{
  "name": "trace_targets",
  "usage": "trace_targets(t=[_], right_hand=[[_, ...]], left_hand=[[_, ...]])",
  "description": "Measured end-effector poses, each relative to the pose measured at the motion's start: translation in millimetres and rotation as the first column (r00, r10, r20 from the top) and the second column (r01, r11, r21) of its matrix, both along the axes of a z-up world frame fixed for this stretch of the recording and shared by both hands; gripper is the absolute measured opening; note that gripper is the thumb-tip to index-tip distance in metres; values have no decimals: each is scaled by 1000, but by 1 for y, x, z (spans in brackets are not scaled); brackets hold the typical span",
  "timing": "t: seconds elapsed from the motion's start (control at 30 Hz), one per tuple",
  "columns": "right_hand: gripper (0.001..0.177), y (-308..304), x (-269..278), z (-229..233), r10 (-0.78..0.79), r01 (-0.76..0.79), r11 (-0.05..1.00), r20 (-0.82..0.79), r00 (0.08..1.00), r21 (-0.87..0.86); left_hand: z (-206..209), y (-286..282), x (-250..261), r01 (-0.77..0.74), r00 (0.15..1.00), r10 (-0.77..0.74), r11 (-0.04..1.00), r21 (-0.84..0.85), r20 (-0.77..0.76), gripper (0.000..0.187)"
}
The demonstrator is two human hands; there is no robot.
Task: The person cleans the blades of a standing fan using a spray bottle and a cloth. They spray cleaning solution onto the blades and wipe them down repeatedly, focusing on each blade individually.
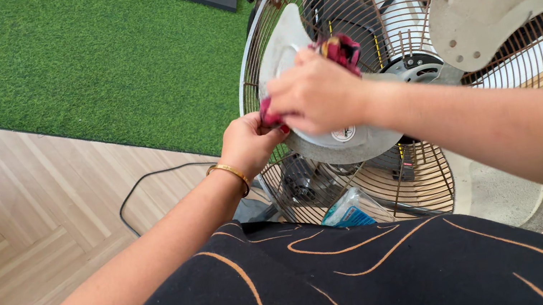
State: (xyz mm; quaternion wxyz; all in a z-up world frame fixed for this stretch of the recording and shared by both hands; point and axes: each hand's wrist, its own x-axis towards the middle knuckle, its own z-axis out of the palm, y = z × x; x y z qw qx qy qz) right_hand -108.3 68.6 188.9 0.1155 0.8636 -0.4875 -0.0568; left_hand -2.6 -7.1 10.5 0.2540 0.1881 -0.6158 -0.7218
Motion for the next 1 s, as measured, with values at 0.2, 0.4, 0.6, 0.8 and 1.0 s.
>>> trace_targets(t=[0.2,0.4,0.6,0.8,1.0], right_hand=[[4,-21,-10,9,-214,199,967,-81,974,-156],[14,1,-5,-4,21,-21,1000,19,1000,3],[6,-25,-21,18,-244,228,959,-83,966,-166],[11,9,-2,-11,-37,39,999,62,997,-28],[3,-25,-19,14,-208,197,943,-10,978,-268]], left_hand=[[9,-7,7,1,971,34,989,-146,235,29],[3,-5,1,-5,997,4,1000,-18,-71,15],[1,-11,1,-27,988,49,989,-149,149,33],[-5,-6,-5,41,992,-34,998,57,-119,13],[0,-9,0,-31,989,50,989,-142,138,33]])
